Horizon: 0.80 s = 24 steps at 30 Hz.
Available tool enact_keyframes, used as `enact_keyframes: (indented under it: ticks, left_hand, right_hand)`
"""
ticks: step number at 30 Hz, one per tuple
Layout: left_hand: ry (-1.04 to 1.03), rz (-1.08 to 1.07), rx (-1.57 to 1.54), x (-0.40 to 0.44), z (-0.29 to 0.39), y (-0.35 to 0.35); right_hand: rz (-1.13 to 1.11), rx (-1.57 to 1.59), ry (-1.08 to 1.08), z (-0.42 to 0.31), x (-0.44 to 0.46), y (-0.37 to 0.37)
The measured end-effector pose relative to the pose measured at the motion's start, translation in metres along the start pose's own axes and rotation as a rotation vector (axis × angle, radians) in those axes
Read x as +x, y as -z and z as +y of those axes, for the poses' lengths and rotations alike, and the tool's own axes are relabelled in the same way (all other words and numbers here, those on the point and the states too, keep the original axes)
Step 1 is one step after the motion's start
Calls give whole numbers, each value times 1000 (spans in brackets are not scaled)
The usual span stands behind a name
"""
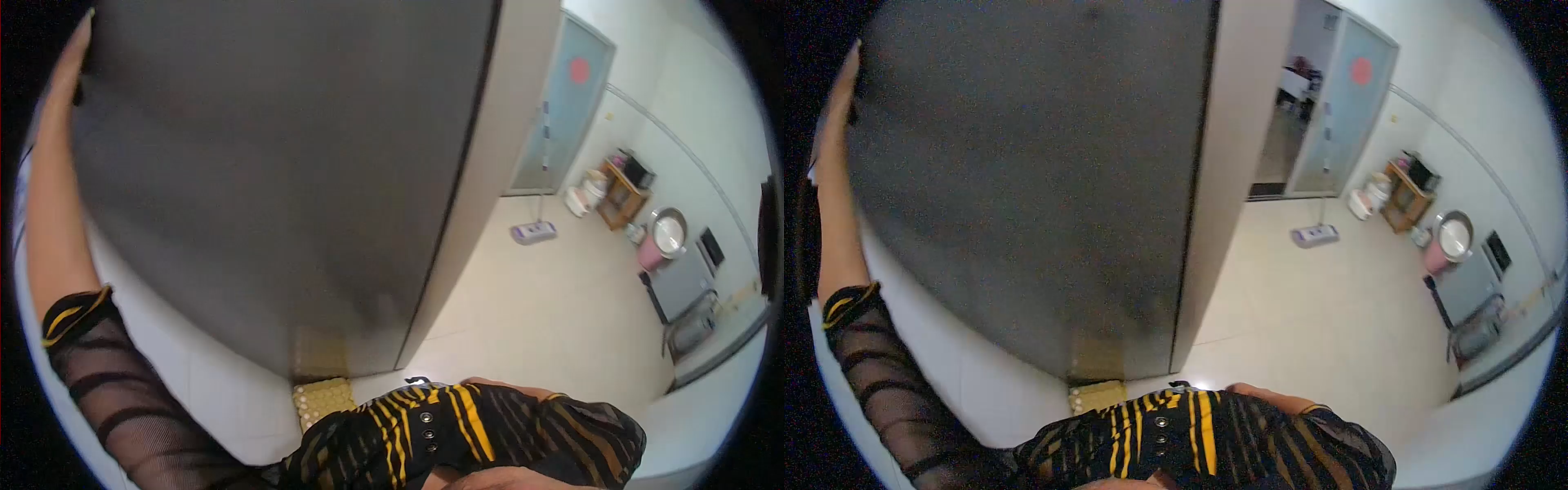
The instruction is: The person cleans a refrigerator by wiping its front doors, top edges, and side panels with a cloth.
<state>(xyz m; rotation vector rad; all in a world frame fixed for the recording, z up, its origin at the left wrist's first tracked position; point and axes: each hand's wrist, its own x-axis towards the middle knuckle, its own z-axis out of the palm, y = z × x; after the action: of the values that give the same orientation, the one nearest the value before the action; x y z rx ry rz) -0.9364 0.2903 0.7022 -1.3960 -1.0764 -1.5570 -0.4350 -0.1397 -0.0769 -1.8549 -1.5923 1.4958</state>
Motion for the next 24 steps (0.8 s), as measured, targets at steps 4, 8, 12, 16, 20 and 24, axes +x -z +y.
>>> enact_keyframes:
  ticks: [4, 8, 12, 16, 20, 24]
  left_hand:
    - [131, 187, -57, -61, -63, -5]
    - [250, 78, -23, -178, -33, 38]
    - [239, -19, -109, -309, -13, 66]
    - [285, -45, -249, -295, 0, 63]
    - [119, 81, -185, -174, -24, 39]
    - [48, -33, -83, -20, -50, 28]
  right_hand:
    - [-105, 90, 134, 5, 6, 18]
    - [-190, 216, 220, 30, 6, 30]
    - [-205, 381, 287, 58, 22, 33]
    - [-140, -72, 52, -17, 17, 46]
    - [-35, -21, -106, -53, 14, 37]
    - [21, 122, -97, 2, 16, 22]
